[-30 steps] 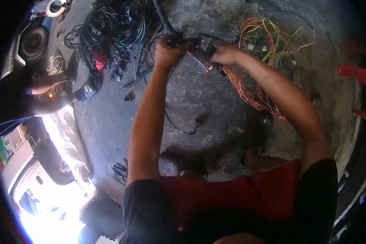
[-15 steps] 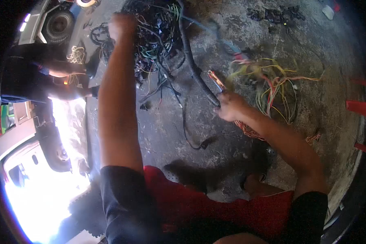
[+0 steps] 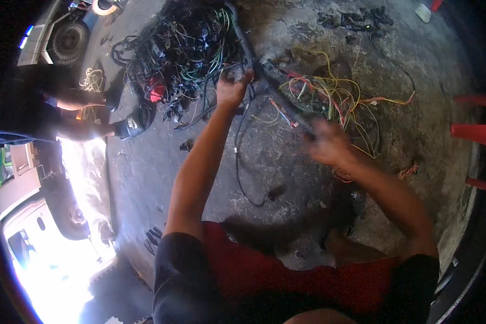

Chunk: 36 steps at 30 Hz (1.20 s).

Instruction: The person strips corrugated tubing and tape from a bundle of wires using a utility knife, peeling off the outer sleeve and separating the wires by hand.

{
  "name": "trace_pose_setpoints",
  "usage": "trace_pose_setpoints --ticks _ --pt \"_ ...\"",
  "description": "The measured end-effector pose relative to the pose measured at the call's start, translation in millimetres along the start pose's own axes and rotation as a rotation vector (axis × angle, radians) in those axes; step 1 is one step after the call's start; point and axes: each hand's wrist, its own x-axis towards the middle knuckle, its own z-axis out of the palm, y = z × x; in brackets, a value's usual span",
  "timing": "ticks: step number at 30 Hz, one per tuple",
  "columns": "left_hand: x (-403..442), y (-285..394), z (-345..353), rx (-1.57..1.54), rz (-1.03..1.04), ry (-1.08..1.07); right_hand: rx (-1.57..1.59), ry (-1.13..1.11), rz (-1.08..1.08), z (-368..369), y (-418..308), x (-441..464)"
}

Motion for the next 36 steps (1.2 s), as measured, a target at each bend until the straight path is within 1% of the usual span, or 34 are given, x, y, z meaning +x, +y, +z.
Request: trace_pose_setpoints --ticks 1,2,3,4,5,7,8,9,10,11,12,13,14,15,16,17,18,19,20,22,23,24,25,26,27,28,29,30,31,32,33,34,36 --pt "0 8 1 0.021 0.192 0.15 -0.009 0.008 0.039 -26 1 -10" --pt "-2 16 3 0.039 0.379 0.299 0.045 0.023 0.055 -51 8 -21" --pt "-5 28 4 -0.012 0.515 0.239 0.099 0.035 0.075 -74 17 -33" --pt "-8 40 4 -0.063 0.646 0.178 -0.082 0.185 -0.046 -93 24 -56" --pt "-15 48 1 -0.064 0.636 0.168 -0.261 0.336 -0.171 -109 22 -79" --pt "-33 50 -3 0.099 0.737 0.099 0.025 -0.037 0.227 -162 -2 -99" --pt "-35 40 -6 0.078 0.726 0.116 -0.134 0.018 0.164 -163 24 -111" --pt "-38 29 -10 0.239 0.692 0.141 -0.284 0.071 0.092 -164 72 -125" --pt "-42 16 -14 0.406 0.649 0.153 0.064 0.033 0.298 -161 119 -131" --pt "-44 6 -17 0.325 0.609 0.092 0.413 -0.002 0.505 -155 170 -131" --pt "-45 -9 -20 0.32 0.602 0.1 0.388 0.031 0.559 -141 218 -126" --pt "-44 -27 -22 0.439 0.502 0.107 0.106 -0.001 0.437 -126 268 -120" --pt "-45 -41 -24 0.564 0.403 0.104 -0.35 -0.034 0.181 -105 322 -112" --pt "-48 -47 -26 0.569 0.401 0.087 -0.776 -0.025 -0.14 -77 379 -102" --pt "-51 -52 -29 0.626 0.282 0.036 -0.429 -0.023 0.11 -72 363 -72" --pt "-51 -56 -33 0.681 0.17 -0.01 -0.079 -0.01 0.352 -69 304 -36" --pt "-50 -66 -38 0.683 0.176 -0.028 -0.463 0.007 0.243 -89 198 -16" --pt "-51 -79 -41 0.722 0.293 0.009 -0.407 -0.115 0.378 -89 165 2" --pt "-51 -86 -40 0.751 0.418 0.048 -0.351 -0.23 0.515 -94 163 20" --pt "-64 -75 -39 0.682 0.315 -0.017 -0.585 -0.365 0.39 -69 207 47" --pt "-64 -81 -40 0.761 0.461 -0.003 -0.609 -0.406 0.422 -70 200 55" --pt "-67 -83 -36 0.759 0.461 -0.013 -0.628 -0.45 0.45 -68 185 63" --pt "-72 -85 -34 0.752 0.399 -0.035 -0.625 -0.457 0.452 -66 175 66" --pt "-76 -85 -35 0.747 0.336 -0.052 -0.623 -0.46 0.392 -63 167 71" --pt "-80 -84 -35 0.75 0.334 -0.053 -0.62 -0.461 0.333 -61 163 74" --pt "-84 -83 -33 0.671 0.246 -0.098 -0.617 -0.463 0.336 -53 166 78" --pt "-87 -82 -28 0.589 0.161 -0.15 -0.123 -0.448 0.294 -47 160 80" --pt "-90 -81 -21 0.586 0.163 -0.17 0.369 -0.41 0.249 -43 157 75" --pt "-93 -80 -14 0.375 0.146 -0.238 0.673 -0.478 0.282 -42 155 65" --pt "-97 -78 -7 0.164 0.124 -0.299 0.979 -0.537 0.308 -46 116 55" --pt "-110 -48 1 0.107 0.042 -0.342 1.006 -0.587 0.269 -38 98 50" --pt "-117 -39 12 0.105 0.033 -0.347 1.033 -0.643 0.226 -28 82 47" --pt "-125 -31 31 -0.29 -0.122 -0.491 0.707 -0.59 0.034 -11 38 35"
